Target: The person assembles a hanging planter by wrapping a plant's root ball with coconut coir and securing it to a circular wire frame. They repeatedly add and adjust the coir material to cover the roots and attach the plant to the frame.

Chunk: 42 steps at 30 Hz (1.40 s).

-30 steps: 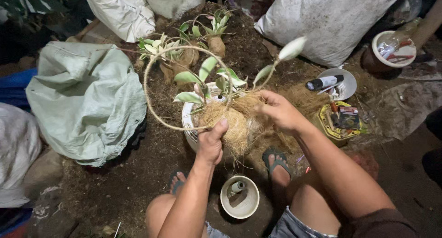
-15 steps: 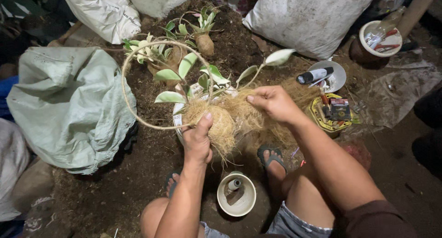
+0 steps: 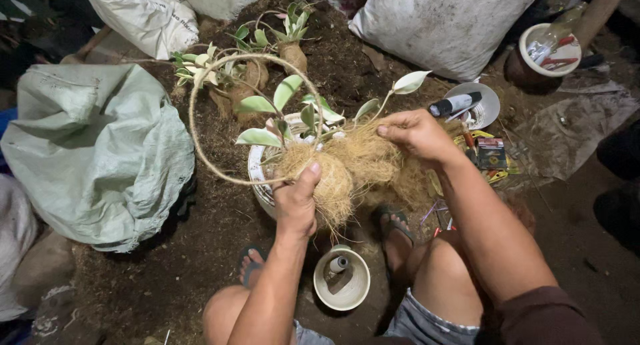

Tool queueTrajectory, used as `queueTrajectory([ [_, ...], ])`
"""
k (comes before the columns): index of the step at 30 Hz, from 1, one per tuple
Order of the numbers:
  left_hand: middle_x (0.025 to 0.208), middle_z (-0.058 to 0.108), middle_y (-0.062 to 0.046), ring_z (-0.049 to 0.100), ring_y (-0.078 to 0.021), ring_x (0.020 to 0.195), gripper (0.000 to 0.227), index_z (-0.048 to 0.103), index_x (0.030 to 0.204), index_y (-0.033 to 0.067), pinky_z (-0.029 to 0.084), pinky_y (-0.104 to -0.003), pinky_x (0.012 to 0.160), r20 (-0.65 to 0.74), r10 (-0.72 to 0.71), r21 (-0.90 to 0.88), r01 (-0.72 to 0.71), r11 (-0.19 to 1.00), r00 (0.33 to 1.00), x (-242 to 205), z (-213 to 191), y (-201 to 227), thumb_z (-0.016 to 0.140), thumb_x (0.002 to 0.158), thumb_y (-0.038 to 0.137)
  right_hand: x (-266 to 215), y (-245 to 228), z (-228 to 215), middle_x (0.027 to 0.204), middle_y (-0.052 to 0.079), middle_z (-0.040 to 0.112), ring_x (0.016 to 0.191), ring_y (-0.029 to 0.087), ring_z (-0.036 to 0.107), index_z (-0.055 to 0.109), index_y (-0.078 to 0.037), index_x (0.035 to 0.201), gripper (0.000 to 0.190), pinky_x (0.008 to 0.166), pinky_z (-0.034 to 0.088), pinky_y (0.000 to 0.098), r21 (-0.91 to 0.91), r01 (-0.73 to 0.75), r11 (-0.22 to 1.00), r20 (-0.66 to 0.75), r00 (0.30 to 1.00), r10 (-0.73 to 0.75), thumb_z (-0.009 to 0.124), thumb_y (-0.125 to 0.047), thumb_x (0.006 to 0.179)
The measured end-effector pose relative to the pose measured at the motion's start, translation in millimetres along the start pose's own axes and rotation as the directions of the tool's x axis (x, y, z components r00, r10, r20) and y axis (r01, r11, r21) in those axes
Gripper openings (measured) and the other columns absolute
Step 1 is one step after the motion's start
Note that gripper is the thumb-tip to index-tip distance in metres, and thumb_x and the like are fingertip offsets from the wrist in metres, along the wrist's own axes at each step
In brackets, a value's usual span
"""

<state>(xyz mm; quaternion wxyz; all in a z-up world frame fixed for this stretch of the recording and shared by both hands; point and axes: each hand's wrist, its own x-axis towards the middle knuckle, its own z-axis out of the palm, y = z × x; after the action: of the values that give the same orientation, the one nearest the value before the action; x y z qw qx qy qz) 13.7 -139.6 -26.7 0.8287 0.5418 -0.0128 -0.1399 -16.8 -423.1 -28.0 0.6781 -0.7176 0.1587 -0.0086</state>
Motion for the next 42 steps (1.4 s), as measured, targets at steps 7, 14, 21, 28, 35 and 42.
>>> queueTrajectory([
  [7,0.117,0.070,-0.012,0.065,-0.0195,0.104,0.059,0.055,0.133,-0.0059,0.052,-0.035,0.098,0.016,0.027,-0.131,-0.025,0.991,1.000,-4,8,-2,0.078,0.085,0.018,1,12,-22,0.075,0.000,0.067,0.057,0.007,0.050,0.079,-0.001,0.107,0.018,0.051,0.037,0.0243,-0.011,-0.021,1.000,-0.029,0.999,0.021,0.075,-0.015,0.095],
  [14,0.120,0.069,-0.013,0.065,-0.0203,0.107,0.063,0.052,0.135,-0.0088,0.050,-0.035,0.101,0.041,0.023,-0.116,-0.018,0.993,0.999,-5,10,-4,0.079,0.086,0.020,6,19,-32,0.086,-0.001,0.073,0.068,0.005,0.059,0.077,-0.001,0.109,0.020,0.059,0.045,0.0220,0.057,0.005,0.998,-0.001,1.000,-0.005,0.073,-0.013,0.093],
  [21,0.118,0.068,-0.013,0.064,-0.0205,0.104,0.065,0.050,0.136,-0.0061,0.051,-0.035,0.098,0.013,-0.043,-0.138,0.045,0.989,0.999,-7,12,-10,0.080,0.084,0.019,6,32,-53,0.091,0.003,0.075,0.076,0.009,0.065,0.076,0.002,0.108,0.019,0.069,0.052,0.0250,0.187,0.032,0.982,-0.020,0.999,-0.029,0.072,-0.012,0.096],
  [28,0.118,0.067,-0.014,0.065,-0.0241,0.111,0.059,0.060,0.131,-0.0039,0.052,-0.040,0.100,-0.074,-0.060,-0.070,0.055,0.996,0.995,-2,-4,17,0.077,0.082,0.024,13,81,-113,0.093,0.006,0.074,0.079,0.013,0.070,0.070,-0.003,0.104,0.013,0.066,0.055,0.0266,0.184,0.083,0.979,-0.409,0.913,-0.001,0.060,-0.010,0.100],
  [35,0.119,0.067,-0.015,0.067,-0.0280,0.110,0.059,0.059,0.132,0.0019,0.056,-0.045,0.097,-0.041,-0.101,-0.210,0.090,0.974,0.994,2,-14,29,0.076,0.081,0.027,6,158,-190,0.086,0.007,0.065,0.059,0.017,0.050,0.069,-0.007,0.101,0.016,0.052,0.041,0.0359,0.590,0.337,0.733,-0.745,0.578,0.334,0.054,-0.011,0.095],
  [42,0.122,0.069,-0.014,0.068,-0.0283,0.111,0.054,0.061,0.131,0.0012,0.056,-0.046,0.099,0.162,-0.195,-0.461,0.249,0.852,0.967,8,-9,0,0.074,0.087,0.030,-4,94,-104,0.100,0.001,0.062,0.087,0.019,0.066,0.048,-0.020,0.133,0.045,0.068,0.059,0.0413,0.483,-0.147,0.863,-0.686,0.549,0.477,0.061,-0.010,0.090],
])
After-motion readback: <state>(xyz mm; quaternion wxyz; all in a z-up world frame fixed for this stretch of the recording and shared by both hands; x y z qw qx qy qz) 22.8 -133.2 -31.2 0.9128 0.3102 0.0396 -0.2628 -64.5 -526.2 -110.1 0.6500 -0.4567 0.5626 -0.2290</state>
